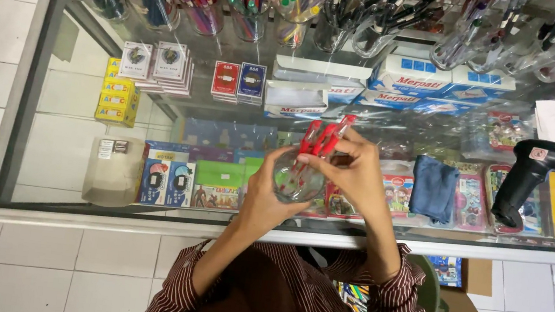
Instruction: Sorting and organizing various pens and stationery items at a shop counter and into a bucket.
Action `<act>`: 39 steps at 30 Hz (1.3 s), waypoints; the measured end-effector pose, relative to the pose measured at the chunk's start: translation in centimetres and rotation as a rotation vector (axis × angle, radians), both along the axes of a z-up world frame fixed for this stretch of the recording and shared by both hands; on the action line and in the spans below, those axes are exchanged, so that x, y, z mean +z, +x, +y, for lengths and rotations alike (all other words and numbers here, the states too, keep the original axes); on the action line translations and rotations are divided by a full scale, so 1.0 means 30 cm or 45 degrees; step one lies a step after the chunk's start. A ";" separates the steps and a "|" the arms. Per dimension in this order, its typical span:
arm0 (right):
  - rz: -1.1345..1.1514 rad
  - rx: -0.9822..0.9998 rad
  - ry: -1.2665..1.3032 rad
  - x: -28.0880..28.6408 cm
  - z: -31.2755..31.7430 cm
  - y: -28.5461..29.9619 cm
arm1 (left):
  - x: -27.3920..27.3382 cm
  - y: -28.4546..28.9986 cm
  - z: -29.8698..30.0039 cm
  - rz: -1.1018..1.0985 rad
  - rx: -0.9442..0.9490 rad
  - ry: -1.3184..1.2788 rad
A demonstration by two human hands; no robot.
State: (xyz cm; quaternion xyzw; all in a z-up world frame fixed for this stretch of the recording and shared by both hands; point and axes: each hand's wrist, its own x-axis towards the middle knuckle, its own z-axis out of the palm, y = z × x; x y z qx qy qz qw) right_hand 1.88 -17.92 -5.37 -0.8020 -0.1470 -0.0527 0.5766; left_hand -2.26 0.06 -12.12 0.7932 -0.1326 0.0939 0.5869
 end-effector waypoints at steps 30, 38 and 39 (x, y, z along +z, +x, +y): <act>0.071 0.393 0.151 0.037 -0.043 -0.064 | 0.017 0.003 -0.009 0.022 -0.001 -0.064; 0.184 0.148 -0.084 -0.021 0.008 -0.092 | 0.015 0.023 -0.012 -0.044 -0.024 -0.019; 0.070 0.103 -0.127 -0.033 0.003 -0.088 | 0.025 0.026 -0.012 -0.096 -0.021 0.018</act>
